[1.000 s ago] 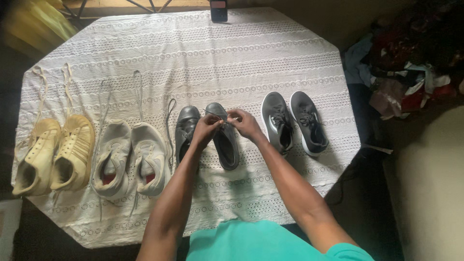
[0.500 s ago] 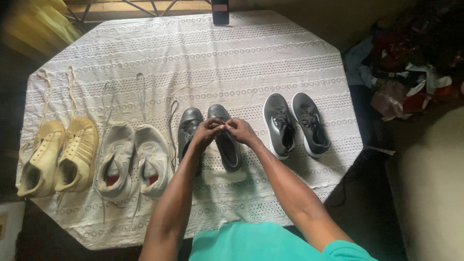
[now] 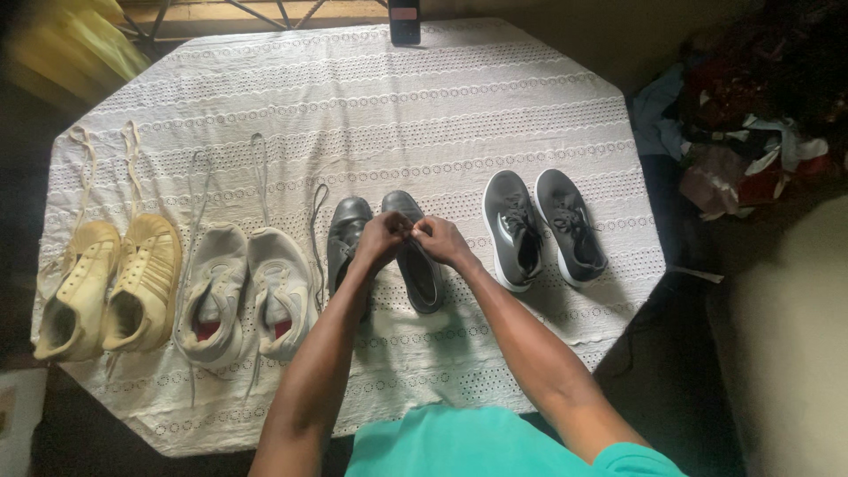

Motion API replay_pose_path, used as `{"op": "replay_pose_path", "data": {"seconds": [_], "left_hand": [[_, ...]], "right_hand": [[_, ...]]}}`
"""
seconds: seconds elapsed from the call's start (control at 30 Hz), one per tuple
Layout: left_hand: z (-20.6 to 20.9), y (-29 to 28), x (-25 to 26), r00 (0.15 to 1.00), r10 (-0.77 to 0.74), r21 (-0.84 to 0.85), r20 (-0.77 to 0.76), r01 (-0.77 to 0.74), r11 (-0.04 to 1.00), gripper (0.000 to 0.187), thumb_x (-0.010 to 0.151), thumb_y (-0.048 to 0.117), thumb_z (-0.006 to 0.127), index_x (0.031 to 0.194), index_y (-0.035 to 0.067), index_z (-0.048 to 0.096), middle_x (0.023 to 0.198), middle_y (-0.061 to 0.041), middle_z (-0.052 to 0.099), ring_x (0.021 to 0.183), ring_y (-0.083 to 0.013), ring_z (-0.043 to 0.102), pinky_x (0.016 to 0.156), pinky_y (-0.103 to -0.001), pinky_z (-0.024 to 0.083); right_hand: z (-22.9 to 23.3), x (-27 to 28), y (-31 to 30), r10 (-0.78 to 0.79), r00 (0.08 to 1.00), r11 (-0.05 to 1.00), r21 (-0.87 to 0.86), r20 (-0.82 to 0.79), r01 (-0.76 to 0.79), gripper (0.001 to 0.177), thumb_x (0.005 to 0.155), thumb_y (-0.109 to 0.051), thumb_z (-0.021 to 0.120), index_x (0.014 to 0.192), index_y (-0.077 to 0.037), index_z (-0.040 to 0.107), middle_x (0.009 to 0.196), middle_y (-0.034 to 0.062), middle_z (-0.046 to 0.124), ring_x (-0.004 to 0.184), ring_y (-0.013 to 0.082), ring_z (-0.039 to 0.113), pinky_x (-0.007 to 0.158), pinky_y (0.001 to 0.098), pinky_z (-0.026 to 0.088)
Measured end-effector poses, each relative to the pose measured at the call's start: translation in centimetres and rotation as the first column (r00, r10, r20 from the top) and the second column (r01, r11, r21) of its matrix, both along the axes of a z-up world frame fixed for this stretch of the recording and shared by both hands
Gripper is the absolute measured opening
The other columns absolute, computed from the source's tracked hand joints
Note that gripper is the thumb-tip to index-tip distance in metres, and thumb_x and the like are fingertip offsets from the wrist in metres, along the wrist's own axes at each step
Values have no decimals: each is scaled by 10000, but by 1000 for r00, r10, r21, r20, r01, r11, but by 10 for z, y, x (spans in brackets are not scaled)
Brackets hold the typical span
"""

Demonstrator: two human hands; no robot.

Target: The person removes laces from a pair of black shoes and then re-laces them by threading the laces through the eyelets and tying knots. The shoes remain on the table throughout the process.

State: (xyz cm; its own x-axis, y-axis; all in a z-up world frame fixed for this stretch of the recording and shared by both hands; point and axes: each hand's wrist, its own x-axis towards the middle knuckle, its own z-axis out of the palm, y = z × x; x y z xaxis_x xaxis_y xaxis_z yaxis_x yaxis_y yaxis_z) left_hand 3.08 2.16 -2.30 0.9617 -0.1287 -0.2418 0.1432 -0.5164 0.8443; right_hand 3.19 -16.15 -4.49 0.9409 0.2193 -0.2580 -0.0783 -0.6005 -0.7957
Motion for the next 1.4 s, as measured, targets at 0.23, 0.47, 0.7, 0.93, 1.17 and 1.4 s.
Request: {"op": "replay_pose_path", "data": {"seconds": [0.23, 0.47, 0.7, 0.93, 1.17, 1.4], "left_hand": [[-14, -16, -11, 962, 194, -114, 194, -174, 978, 187, 812, -55, 692, 980, 23, 717, 951, -96, 731, 888, -194, 737, 806, -301, 569], [-38, -24, -18, 938, 332, -417, 101, -263, 870, 274, 848, -64, 643, 1080, 40, 746, 1004, -90, 789, 927, -140, 738, 849, -261, 570], [-15, -24, -35, 938, 323, -271, 127, -280, 921, 286, 912, 21, 660, 1176, 58, 766, 1078, -86, 790, 975, -107, 738, 877, -243, 559], [-38, -6, -23, 951, 285, -551, -118, -301, 778, 283, 908, 50, 719, 1187, 3, 734, 1037, -90, 776, 884, -113, 711, 773, -259, 579], [-50, 3, -7, 978, 144, -476, -149, -199, 856, 252, 916, 70, 732, 1145, -10, 668, 973, -100, 737, 829, -120, 666, 717, -256, 535], [-15, 7, -5, 999, 44, -75, -18, -45, 996, 189, 890, 38, 659, 1079, 40, 650, 960, -111, 749, 875, -217, 694, 787, -343, 540]], "right_hand": [[-5, -6, 10, -105, 994, 994, 34, -36, 106, 303, 907, -332, 708, 1064, -75, 743, 982, 130, 774, 904, 238, 753, 825, 386, 573], [-27, -13, 16, -262, 963, 949, 199, 58, 246, 240, 899, -255, 712, 1031, -57, 745, 926, 114, 784, 864, 215, 767, 777, 348, 585], [-37, -14, 21, -295, 947, 949, 154, 126, 275, 207, 889, -228, 702, 1009, -67, 750, 946, 120, 769, 881, 237, 752, 785, 369, 584], [-23, -19, 25, -293, 926, 951, 171, 240, 256, 218, 906, -261, 721, 967, -54, 751, 954, 157, 757, 902, 298, 747, 804, 393, 574], [-8, -16, 16, -235, 943, 968, 146, 235, 205, 230, 899, -271, 729, 958, -49, 737, 933, 158, 740, 866, 307, 740, 765, 400, 571], [4, -10, 9, -83, 962, 996, -13, 261, 90, 155, 908, -205, 693, 875, -55, 707, 882, 162, 696, 899, 320, 685, 849, 440, 530]]}}
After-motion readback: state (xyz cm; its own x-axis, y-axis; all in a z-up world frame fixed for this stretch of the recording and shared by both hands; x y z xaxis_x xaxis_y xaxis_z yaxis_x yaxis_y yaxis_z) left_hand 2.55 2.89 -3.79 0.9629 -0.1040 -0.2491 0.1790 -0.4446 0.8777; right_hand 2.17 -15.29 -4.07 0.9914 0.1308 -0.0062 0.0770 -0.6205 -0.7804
